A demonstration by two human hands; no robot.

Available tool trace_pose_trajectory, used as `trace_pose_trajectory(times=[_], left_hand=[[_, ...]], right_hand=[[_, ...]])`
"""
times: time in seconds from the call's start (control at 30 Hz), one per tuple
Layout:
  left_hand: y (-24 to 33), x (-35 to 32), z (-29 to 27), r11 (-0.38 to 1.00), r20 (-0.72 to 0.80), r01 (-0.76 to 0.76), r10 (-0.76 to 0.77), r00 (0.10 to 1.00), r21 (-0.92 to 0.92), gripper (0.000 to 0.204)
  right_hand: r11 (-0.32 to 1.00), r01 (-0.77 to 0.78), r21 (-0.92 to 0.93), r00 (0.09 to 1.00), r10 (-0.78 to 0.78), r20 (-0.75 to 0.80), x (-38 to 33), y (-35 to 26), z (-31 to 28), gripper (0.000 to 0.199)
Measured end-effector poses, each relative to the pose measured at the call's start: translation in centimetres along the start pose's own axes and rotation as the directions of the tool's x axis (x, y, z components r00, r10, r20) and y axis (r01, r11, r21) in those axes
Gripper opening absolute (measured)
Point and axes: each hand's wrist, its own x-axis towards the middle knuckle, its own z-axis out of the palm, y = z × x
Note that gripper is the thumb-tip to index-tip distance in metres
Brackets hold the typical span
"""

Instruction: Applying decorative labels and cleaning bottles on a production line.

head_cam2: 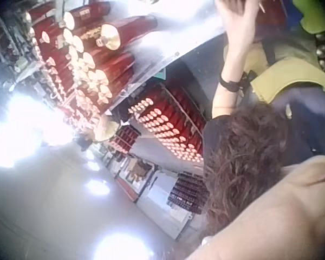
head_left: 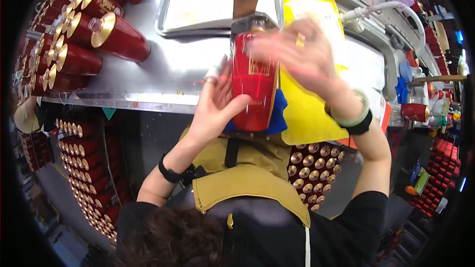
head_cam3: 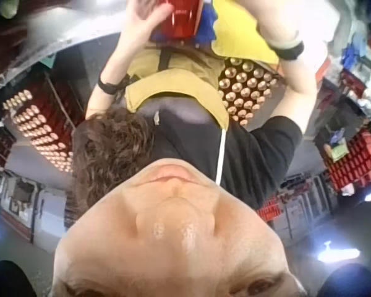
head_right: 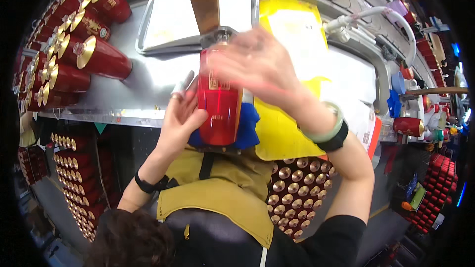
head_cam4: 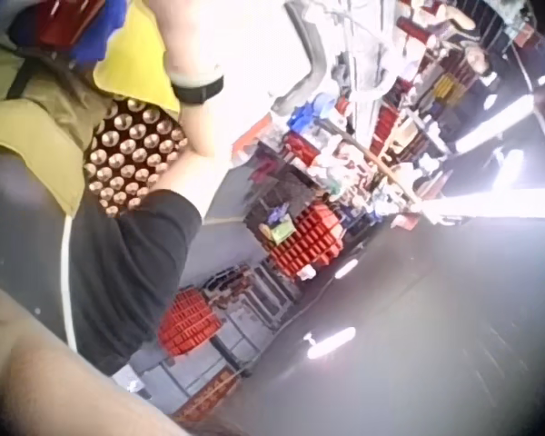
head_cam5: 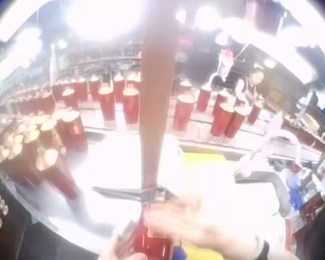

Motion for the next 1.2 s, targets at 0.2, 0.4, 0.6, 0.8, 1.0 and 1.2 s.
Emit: trace_pose_trajectory(times=[0.2,0.4,0.6,0.8,1.0,1.2], left_hand=[[0.1,0.8,-1.5,0.994,-0.077,-0.082,0.076,0.994,-0.071,0.059],[0.4,0.9,-1.0,0.99,-0.123,-0.125,0.117,0.986,-0.059,0.058],[1.2,1.3,-1.7,0.984,-0.242,-0.173,0.161,0.957,-0.031,0.063],[1.6,1.1,-1.8,0.988,-0.218,-0.156,0.152,0.964,-0.003,0.064],[1.2,1.7,-2.2,0.998,-0.162,-0.025,0.017,0.987,-0.049,0.069],[0.6,1.3,-1.2,0.999,-0.112,0.036,-0.031,0.993,0.038,0.074]], right_hand=[[0.941,0.241,0.235,0.967,-0.253,0.019,-3.4,-2.9,0.5,0.028],[0.945,-0.003,-0.327,1.0,0.002,-0.004,-0.9,2.0,0.5,0.024],[0.965,0.062,0.254,0.928,-0.149,0.34,2.1,-4.6,1.5,0.012],[0.975,0.016,-0.222,0.993,0.01,0.114,1.1,1.5,0.8,0.026],[0.942,0.061,0.33,0.983,-0.114,0.146,-2.6,-2.8,0.1,0.023],[0.99,0.036,-0.139,0.997,-0.044,-0.057,-2.8,0.3,0.6,0.026]])
